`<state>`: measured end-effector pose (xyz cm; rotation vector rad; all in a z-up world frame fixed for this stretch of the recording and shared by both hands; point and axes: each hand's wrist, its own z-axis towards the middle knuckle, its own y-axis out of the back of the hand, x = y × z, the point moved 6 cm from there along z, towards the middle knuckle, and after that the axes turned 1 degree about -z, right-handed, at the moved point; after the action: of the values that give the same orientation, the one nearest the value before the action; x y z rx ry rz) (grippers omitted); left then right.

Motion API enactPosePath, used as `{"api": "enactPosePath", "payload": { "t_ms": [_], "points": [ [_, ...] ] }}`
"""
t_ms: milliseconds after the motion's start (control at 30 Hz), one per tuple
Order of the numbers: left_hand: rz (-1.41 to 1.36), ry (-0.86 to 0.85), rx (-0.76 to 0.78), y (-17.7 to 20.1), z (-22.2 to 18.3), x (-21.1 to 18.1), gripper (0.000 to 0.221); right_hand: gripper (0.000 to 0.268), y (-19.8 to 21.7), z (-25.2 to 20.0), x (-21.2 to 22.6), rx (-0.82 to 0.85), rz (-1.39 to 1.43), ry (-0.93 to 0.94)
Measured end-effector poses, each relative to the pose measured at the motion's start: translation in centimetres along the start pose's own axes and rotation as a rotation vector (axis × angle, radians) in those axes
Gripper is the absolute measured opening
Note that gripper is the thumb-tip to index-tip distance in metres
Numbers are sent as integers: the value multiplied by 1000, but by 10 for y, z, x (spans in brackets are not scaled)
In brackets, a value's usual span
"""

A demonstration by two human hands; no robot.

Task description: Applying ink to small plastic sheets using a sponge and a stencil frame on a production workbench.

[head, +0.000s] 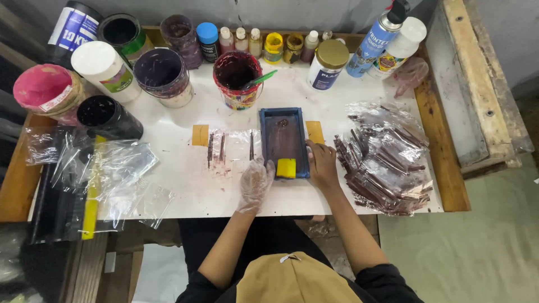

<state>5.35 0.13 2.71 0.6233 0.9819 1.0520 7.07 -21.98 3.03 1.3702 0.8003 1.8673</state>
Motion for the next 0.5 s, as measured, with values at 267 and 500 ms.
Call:
{"api": "enactPosePath", "payload": {
  "t_ms": [267,500],
  "points": [
    [49,5,-27,-18,-8,6,28,47,-5,0,-6,-3,-61,2],
    [0,-78,-56,11,0,1,31,46,-1,0,2,16,-73,-3]
  ]
}}
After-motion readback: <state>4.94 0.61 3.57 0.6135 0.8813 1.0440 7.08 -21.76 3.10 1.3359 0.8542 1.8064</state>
